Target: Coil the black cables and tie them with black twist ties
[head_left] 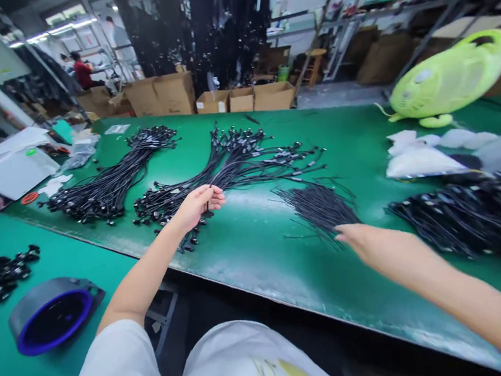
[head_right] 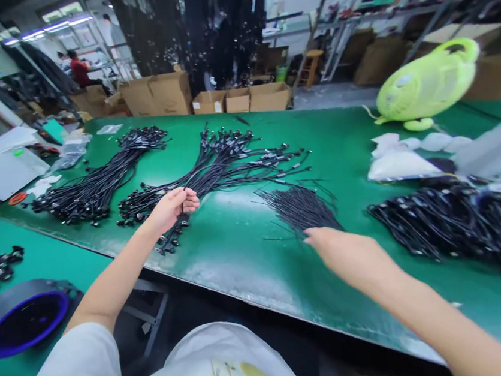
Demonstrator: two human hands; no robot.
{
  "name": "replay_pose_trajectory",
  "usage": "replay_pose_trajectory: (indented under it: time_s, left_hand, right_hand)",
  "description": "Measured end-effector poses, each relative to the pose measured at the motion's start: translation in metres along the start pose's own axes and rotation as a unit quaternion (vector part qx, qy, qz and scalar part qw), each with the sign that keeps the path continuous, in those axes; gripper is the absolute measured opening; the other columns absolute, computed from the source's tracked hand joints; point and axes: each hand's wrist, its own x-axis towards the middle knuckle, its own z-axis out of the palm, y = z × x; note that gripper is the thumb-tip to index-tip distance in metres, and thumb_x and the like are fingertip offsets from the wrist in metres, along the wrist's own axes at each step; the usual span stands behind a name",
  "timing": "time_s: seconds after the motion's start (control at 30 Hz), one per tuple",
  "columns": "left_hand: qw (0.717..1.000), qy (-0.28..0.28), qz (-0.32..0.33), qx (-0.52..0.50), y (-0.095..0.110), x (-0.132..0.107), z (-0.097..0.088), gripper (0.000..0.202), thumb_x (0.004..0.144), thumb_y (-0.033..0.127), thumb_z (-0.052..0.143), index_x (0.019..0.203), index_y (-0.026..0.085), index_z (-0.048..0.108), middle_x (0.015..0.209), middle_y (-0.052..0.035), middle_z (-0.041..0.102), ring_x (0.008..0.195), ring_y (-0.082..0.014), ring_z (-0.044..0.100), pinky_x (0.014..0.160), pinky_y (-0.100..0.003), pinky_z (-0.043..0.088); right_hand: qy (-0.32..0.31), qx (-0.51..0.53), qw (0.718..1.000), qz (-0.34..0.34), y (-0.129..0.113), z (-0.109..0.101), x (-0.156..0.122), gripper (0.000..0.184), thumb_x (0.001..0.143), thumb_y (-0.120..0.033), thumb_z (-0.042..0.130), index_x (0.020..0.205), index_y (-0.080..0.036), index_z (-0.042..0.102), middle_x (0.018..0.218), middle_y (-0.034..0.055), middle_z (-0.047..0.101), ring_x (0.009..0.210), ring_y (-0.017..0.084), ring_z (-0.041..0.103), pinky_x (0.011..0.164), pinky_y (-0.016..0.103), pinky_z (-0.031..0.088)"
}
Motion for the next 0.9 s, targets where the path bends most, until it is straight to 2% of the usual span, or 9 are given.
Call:
replay_pose_trajectory:
  time_s: [0.1, 0.17, 0.27, 0.33, 0.5, 0.67, 0.77, 0.83, 0.9]
  left_hand:
    - [0.991, -0.064, 0.052, 0.103, 0.005, -0.006, 0.063, 0.031, 0.087, 0.044, 0.056, 0.099, 0.016, 0.067, 0.104, -0.0090, 0.069, 0.099, -0.0202, 0.062, 0.091, -0.033, 0.046]
    - [0.973, -0.149, 0.071, 0.159, 0.009, -0.019, 0.099, 0.029, 0.091, 0.039, 0.052, 0.103, 0.018, 0.068, 0.105, -0.0074, 0.069, 0.102, -0.0194, 0.061, 0.096, -0.033, 0.043]
    - [0.950, -0.283, 0.000, 0.132, 0.014, -0.039, 0.127, 0.033, 0.095, 0.039, 0.046, 0.108, 0.018, 0.066, 0.072, -0.0010, 0.065, 0.069, -0.0127, 0.058, 0.076, -0.028, 0.047]
    - [0.949, -0.299, -0.071, 0.070, 0.017, -0.046, 0.128, 0.036, 0.094, 0.043, 0.047, 0.106, 0.015, 0.065, 0.054, 0.0050, 0.048, 0.048, -0.0081, 0.042, 0.055, -0.022, 0.039]
    - [0.943, -0.231, -0.163, -0.174, 0.025, -0.048, 0.099, 0.032, 0.087, 0.040, 0.061, 0.091, 0.009, 0.068, 0.045, 0.0116, 0.023, 0.037, -0.0027, 0.016, 0.042, -0.018, 0.022]
    - [0.921, -0.058, -0.161, -0.350, 0.035, -0.053, 0.068, 0.025, 0.093, 0.025, 0.051, 0.104, 0.008, 0.066, 0.049, 0.0120, 0.018, 0.035, -0.0018, 0.011, 0.040, -0.015, 0.025]
    - [0.919, 0.003, -0.153, -0.363, 0.032, -0.053, 0.061, 0.025, 0.096, 0.023, 0.046, 0.105, 0.010, 0.064, 0.048, 0.0111, 0.023, 0.033, -0.0018, 0.018, 0.039, -0.014, 0.026]
    - [0.943, 0.027, -0.124, -0.306, 0.025, -0.050, 0.066, 0.022, 0.094, 0.026, 0.050, 0.102, 0.011, 0.064, 0.050, 0.0092, 0.034, 0.036, -0.0021, 0.031, 0.042, -0.015, 0.030]
    - [0.979, 0.044, -0.077, -0.184, 0.016, -0.049, 0.079, 0.025, 0.092, 0.035, 0.055, 0.099, 0.013, 0.064, 0.061, 0.0030, 0.053, 0.051, -0.0063, 0.052, 0.050, -0.017, 0.039]
  right_hand:
    - [-0.074, 0.029, 0.994, -0.081, -0.052, -0.007, -0.008, 0.027, 0.095, -0.026, 0.040, 0.096, -0.020, 0.066, 0.083, 0.0052, 0.070, 0.066, 0.017, 0.065, 0.054, 0.026, 0.042]
    - [-0.063, 0.044, 0.993, -0.090, -0.071, -0.021, -0.001, 0.027, 0.098, -0.028, 0.040, 0.092, -0.019, 0.065, 0.078, 0.0028, 0.067, 0.065, 0.014, 0.062, 0.052, 0.024, 0.037]
    - [0.005, 0.040, 0.999, -0.025, -0.063, -0.038, 0.015, 0.029, 0.098, -0.036, 0.043, 0.088, -0.018, 0.063, 0.081, 0.0033, 0.066, 0.072, 0.014, 0.062, 0.053, 0.024, 0.032]
    - [0.030, 0.033, 0.999, 0.018, -0.041, -0.041, 0.019, 0.030, 0.096, -0.043, 0.048, 0.089, -0.018, 0.063, 0.085, 0.0043, 0.067, 0.079, 0.016, 0.062, 0.055, 0.024, 0.032]
    - [0.062, 0.110, 0.991, 0.054, 0.016, -0.011, 0.006, 0.030, 0.095, -0.043, 0.048, 0.104, -0.019, 0.063, 0.099, 0.0053, 0.068, 0.088, 0.019, 0.063, 0.067, 0.027, 0.043]
    - [0.113, 0.178, 0.976, 0.055, 0.041, 0.025, -0.013, 0.031, 0.098, -0.036, 0.039, 0.105, -0.021, 0.064, 0.098, 0.0059, 0.067, 0.089, 0.020, 0.063, 0.077, 0.031, 0.047]
    - [0.149, 0.142, 0.977, 0.048, 0.029, 0.031, -0.018, 0.030, 0.098, -0.031, 0.038, 0.106, -0.018, 0.064, 0.095, 0.0081, 0.066, 0.086, 0.020, 0.062, 0.075, 0.031, 0.046]
    - [0.147, 0.089, 0.985, 0.023, 0.006, 0.030, -0.020, 0.029, 0.097, -0.027, 0.038, 0.100, -0.017, 0.065, 0.086, 0.0085, 0.065, 0.079, 0.020, 0.061, 0.069, 0.030, 0.043]
    - [0.094, 0.068, 0.992, -0.048, -0.027, 0.025, -0.022, 0.030, 0.096, -0.023, 0.038, 0.086, -0.017, 0.065, 0.073, 0.0061, 0.063, 0.067, 0.017, 0.057, 0.062, 0.029, 0.039]
